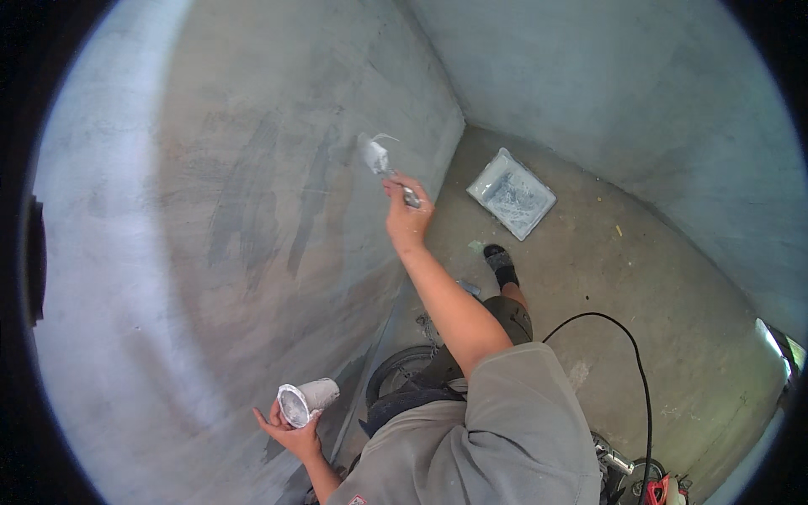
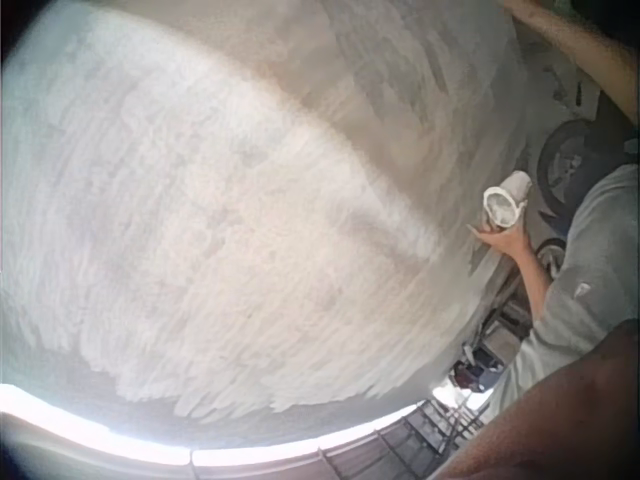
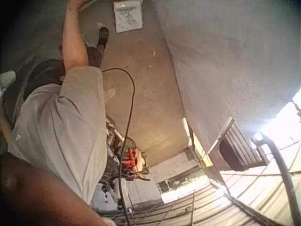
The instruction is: The person paints wall edges using a paintbrush dipped in a container, pours paint from a paint tray into the container, and paints spots on another wall with the brush.
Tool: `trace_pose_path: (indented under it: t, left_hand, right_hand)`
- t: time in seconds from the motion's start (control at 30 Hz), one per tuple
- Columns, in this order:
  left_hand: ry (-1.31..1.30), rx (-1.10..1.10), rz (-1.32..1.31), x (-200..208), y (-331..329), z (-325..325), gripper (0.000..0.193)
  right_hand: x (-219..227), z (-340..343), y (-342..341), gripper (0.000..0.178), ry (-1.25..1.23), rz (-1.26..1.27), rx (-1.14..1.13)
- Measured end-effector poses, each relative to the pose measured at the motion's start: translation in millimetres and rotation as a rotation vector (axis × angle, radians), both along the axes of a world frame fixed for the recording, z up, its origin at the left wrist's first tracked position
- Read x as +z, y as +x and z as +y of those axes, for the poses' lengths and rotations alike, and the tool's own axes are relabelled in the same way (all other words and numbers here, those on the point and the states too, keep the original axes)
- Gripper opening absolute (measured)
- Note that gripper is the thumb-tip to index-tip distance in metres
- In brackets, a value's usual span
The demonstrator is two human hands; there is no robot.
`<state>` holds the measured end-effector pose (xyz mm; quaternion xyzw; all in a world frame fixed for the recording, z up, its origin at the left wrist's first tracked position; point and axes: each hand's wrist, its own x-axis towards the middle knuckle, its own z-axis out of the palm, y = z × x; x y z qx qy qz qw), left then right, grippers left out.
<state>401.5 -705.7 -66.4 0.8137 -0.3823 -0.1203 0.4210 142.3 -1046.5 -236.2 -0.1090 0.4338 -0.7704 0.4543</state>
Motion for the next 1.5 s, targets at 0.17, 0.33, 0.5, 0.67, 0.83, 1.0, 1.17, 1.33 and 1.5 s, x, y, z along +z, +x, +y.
trace_pose_path:
  t: [0.17, 0.33, 0.5, 0.67, 0.83, 1.0, 1.17, 1.33, 1.5]
  left_hand:
    - [0.004, -0.015, 0.000, -2, 8, -1, 0.149]
    - [0.005, 0.003, -0.006, -9, 17, 1, 0.149]
    - [0.022, 0.008, -0.001, -15, 28, 6, 0.148]
    - [0.005, -0.005, 0.002, -20, 39, 7, 0.146]
    - [-0.028, -0.044, 0.011, -26, 48, 9, 0.146]
    - [-0.008, -0.061, 0.015, -31, 61, 13, 0.147]
    - [-0.026, -0.065, 0.044, -35, 65, 11, 0.148]
    - [0.024, -0.098, 0.085, -34, 69, 2, 0.151]
    - [0.176, -0.341, -0.180, -24, 48, -18, 0.151]
  right_hand:
    - [5, 44, 30, 0.012, -0.229, 0.534, 0.276]
    - [-5, 60, 6, 0.013, -0.218, 0.404, 0.252]
    - [-14, 0, 10, 0.013, -0.130, 0.431, 0.101]
    - [-3, 68, 47, 0.016, -0.274, 0.578, 0.356]
    - [-1, 60, 40, 0.017, -0.215, 0.527, 0.158]
    - [-5, -10, 52, 0.014, -0.088, 0.571, 0.026]
    - [-2, 89, 81, 0.016, -0.184, 0.586, 0.450]
    - [28, 178, 49, 0.011, -0.145, 0.582, 0.602]
    - [114, 217, -10, 0.010, 0.042, 0.476, 0.582]
